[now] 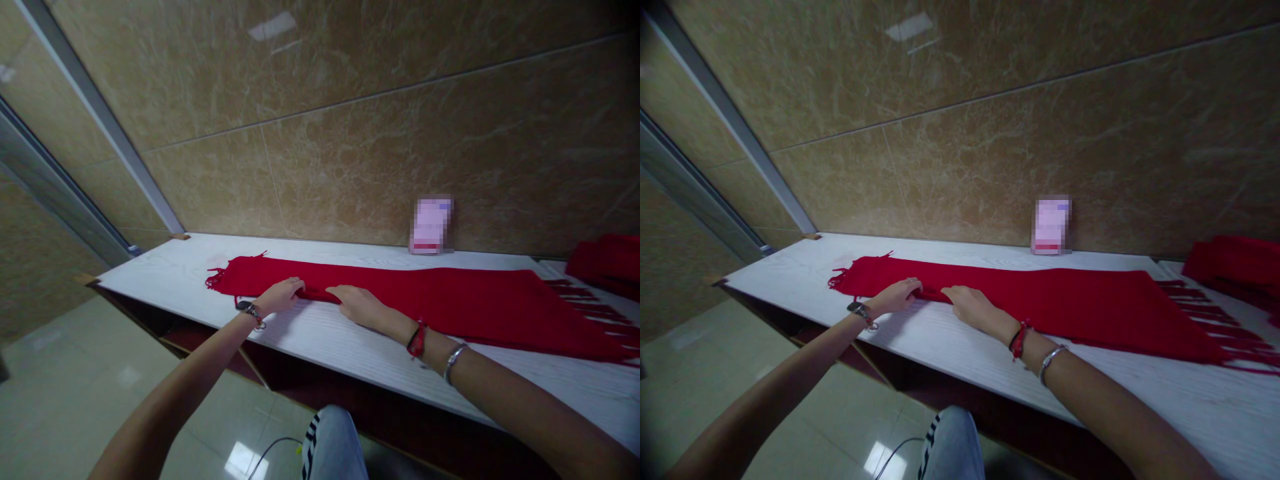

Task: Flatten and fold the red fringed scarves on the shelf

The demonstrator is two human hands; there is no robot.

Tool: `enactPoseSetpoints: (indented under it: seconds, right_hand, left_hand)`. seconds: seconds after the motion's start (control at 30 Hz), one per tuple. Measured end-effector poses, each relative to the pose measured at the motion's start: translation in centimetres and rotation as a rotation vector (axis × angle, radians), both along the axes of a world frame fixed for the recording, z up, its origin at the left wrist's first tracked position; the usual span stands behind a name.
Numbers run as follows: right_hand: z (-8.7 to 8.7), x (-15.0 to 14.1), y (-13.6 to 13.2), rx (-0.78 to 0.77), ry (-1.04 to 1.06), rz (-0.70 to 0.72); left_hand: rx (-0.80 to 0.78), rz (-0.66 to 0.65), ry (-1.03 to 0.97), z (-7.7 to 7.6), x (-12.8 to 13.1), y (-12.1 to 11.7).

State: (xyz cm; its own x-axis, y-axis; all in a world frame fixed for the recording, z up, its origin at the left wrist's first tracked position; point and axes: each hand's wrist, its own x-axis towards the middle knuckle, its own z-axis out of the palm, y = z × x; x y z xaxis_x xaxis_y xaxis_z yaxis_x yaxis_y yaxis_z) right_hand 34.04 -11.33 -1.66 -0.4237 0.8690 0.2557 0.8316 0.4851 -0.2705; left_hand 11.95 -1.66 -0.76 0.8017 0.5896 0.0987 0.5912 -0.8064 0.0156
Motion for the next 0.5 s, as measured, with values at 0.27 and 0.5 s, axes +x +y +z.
enactPoseSetpoints:
  seconds: [0.27, 0.5]
  right_hand:
    - [0.6, -4.6, 3.7, -0.07, 0.075, -0.07]
    - [-0.1, -3.2, 5.0, -0.094, 0.187, -0.069]
  left_hand:
    - [-0.008, 0.039, -0.124, 0.2, -1.6, 1.0]
    - [0.061, 0.039, -0.094, 1.2, -3.8, 1.3]
